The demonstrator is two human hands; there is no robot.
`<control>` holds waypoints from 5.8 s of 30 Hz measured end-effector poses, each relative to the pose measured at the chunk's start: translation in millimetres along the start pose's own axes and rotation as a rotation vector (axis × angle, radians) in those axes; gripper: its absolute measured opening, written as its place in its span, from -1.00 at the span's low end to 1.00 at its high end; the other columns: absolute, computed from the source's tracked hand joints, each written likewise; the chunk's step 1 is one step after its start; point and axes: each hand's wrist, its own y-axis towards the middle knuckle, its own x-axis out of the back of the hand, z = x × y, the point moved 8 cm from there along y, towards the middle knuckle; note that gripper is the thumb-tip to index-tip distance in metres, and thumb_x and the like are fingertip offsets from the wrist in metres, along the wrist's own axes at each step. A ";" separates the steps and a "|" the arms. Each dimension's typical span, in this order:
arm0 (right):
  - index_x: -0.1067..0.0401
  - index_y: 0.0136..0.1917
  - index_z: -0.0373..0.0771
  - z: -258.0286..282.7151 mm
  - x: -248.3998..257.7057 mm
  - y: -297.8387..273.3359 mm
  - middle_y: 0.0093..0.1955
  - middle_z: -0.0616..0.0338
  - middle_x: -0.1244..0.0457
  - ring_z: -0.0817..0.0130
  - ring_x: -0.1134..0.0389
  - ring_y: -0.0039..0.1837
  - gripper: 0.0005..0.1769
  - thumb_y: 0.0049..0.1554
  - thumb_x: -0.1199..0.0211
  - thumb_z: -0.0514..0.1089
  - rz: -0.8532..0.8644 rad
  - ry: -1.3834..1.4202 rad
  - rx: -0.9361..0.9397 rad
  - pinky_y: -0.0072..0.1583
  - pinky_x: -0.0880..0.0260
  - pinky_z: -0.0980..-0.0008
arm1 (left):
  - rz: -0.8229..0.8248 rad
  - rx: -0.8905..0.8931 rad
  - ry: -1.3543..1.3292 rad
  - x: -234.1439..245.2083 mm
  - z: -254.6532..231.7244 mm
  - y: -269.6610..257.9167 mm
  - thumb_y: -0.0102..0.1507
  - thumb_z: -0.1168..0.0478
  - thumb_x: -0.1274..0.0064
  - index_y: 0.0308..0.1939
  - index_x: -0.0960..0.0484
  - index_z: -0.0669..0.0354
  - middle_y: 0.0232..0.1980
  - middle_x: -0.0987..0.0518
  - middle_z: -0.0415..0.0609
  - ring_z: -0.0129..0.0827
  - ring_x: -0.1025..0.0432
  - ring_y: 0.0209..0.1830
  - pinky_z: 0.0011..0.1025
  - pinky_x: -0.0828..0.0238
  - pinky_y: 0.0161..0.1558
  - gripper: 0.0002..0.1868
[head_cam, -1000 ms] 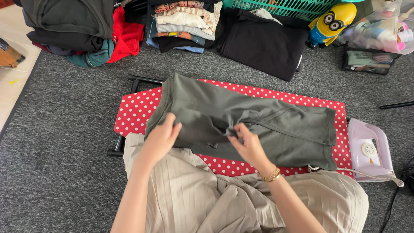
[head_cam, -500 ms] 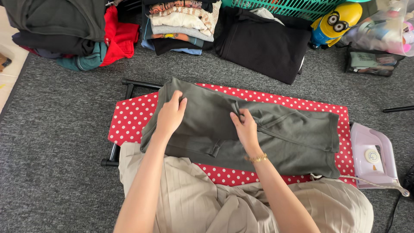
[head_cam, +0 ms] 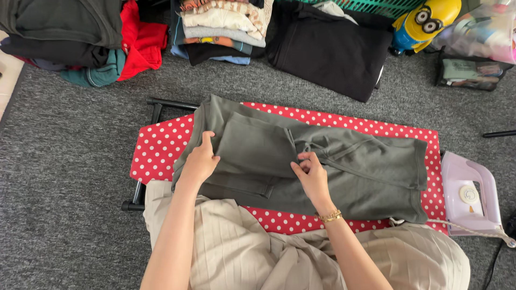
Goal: The person irons a gray t-shirt on a red polka-dotted ironing board, then folds it neatly. Next, they unfold a black long-sleeved shirt, smooth it out, and fold it as well. The person handles each garment one at a time, placing the folded items aside.
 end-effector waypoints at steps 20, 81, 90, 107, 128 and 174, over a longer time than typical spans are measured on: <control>-0.54 0.05 -0.03 23.9 40.9 95.2 0.17 0.19 -0.27 -0.06 -0.11 0.32 -0.69 0.04 -0.40 0.03 -0.297 -0.684 0.328 0.34 0.05 -0.11 | -0.332 -0.008 -0.040 30.7 7.1 157.1 0.28 -0.16 -0.14 -0.17 -0.59 0.21 -0.21 -0.66 0.08 -0.05 -0.53 -0.03 0.22 0.23 0.50 -0.53; -0.51 0.16 -0.20 115.1 16.5 -29.9 0.29 0.12 -0.31 0.08 -0.31 0.27 -0.73 0.17 -0.27 -0.23 0.031 -0.168 0.656 0.32 -0.31 0.16 | -0.588 -0.644 0.116 65.1 -92.8 47.0 0.27 0.26 -0.11 0.17 -0.51 0.32 0.13 -0.56 0.16 0.10 -0.39 0.23 -0.06 -0.25 0.27 -0.60; -0.44 0.18 -0.17 -3.9 109.3 -17.9 0.18 0.04 -0.24 -0.02 -0.28 0.19 -0.59 0.05 -0.37 -0.17 -0.168 -0.507 0.338 0.18 -0.33 0.08 | -0.218 -0.805 -0.094 -43.7 -217.3 -44.0 0.24 0.23 -0.12 -0.09 -0.56 0.25 0.03 -0.53 0.05 -0.04 -0.42 0.14 -0.19 -0.39 0.10 -0.78; -0.39 0.03 -0.23 -76.5 206.0 -8.9 -0.01 0.12 -0.34 0.13 -0.46 -0.12 -0.83 0.20 -0.27 -0.14 -0.362 -0.270 0.046 -0.08 -0.40 0.15 | -0.100 -0.507 0.052 -80.4 -195.7 -30.2 0.26 0.38 -0.02 -0.08 -0.46 0.17 -0.03 -0.55 -0.04 -0.13 -0.49 0.00 -0.16 -0.46 -0.04 -0.83; -0.47 -0.03 -0.05 -162.2 273.1 -0.8 0.11 0.16 -0.26 -0.05 -0.27 0.18 -0.67 -0.10 -0.37 -0.22 -0.178 -0.717 0.062 0.20 -0.28 -0.01 | -0.309 -0.839 0.432 -155.1 -285.5 -74.7 0.14 0.20 -0.24 0.14 -0.49 0.17 0.15 -0.45 0.06 -0.06 -0.36 0.14 -0.16 -0.32 0.18 -0.49; -0.33 0.17 -0.42 -255.2 308.5 66.6 0.06 -0.10 -0.33 0.10 -0.38 0.05 -0.29 0.02 -0.51 0.13 -0.363 -0.274 -0.181 0.13 -0.42 0.19 | -0.359 -0.763 0.182 -78.7 -296.0 -19.8 0.22 0.28 -0.17 0.08 -0.52 0.18 0.14 -0.47 -0.01 -0.05 -0.41 0.20 -0.07 -0.33 0.23 -0.65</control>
